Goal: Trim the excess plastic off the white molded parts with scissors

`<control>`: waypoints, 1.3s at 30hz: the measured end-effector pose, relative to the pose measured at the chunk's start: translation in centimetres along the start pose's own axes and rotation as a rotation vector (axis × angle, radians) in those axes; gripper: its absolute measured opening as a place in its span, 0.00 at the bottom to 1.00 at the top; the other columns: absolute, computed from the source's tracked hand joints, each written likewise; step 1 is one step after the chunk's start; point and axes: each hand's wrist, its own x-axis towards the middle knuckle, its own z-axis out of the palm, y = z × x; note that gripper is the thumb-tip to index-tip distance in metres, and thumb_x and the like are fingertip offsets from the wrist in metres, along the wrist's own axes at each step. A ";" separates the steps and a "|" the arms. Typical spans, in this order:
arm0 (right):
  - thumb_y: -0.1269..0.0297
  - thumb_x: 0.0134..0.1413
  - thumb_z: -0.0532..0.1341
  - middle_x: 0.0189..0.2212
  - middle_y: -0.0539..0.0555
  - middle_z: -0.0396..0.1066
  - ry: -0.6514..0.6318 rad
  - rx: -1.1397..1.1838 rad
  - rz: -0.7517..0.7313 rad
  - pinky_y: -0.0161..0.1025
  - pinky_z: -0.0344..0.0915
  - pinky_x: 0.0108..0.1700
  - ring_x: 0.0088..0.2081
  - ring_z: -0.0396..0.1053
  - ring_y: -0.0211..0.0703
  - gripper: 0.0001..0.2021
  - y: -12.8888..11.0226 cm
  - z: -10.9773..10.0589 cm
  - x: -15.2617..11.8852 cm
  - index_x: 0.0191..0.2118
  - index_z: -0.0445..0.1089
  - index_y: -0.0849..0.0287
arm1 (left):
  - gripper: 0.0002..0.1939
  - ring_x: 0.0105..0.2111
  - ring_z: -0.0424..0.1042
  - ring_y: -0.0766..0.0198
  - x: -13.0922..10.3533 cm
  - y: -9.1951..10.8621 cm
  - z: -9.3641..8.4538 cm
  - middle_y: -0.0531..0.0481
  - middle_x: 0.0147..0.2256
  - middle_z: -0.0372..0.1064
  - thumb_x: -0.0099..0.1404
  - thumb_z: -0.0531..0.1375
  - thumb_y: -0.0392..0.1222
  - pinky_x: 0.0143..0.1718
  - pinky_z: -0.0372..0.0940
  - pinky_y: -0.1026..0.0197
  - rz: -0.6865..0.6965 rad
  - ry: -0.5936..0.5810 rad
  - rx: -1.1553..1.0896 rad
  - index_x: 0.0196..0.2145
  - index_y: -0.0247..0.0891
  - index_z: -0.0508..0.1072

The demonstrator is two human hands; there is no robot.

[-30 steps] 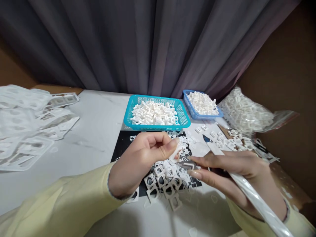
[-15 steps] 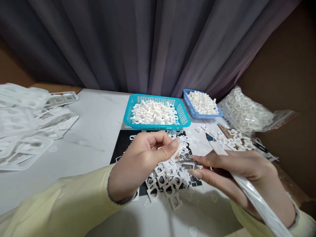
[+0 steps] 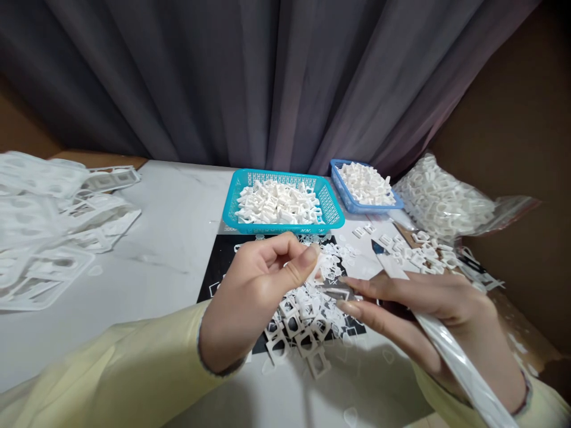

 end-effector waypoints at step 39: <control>0.60 0.39 0.67 0.16 0.45 0.55 -0.158 0.506 0.235 0.28 0.54 0.22 0.20 0.53 0.30 0.11 0.5 0.7 4.9 0.21 0.68 0.63 | 0.24 0.32 0.68 0.62 1.4 1.3 -1.0 0.49 0.29 0.65 0.57 0.56 0.60 0.43 0.64 0.51 -0.326 -0.385 -0.036 0.30 0.33 0.71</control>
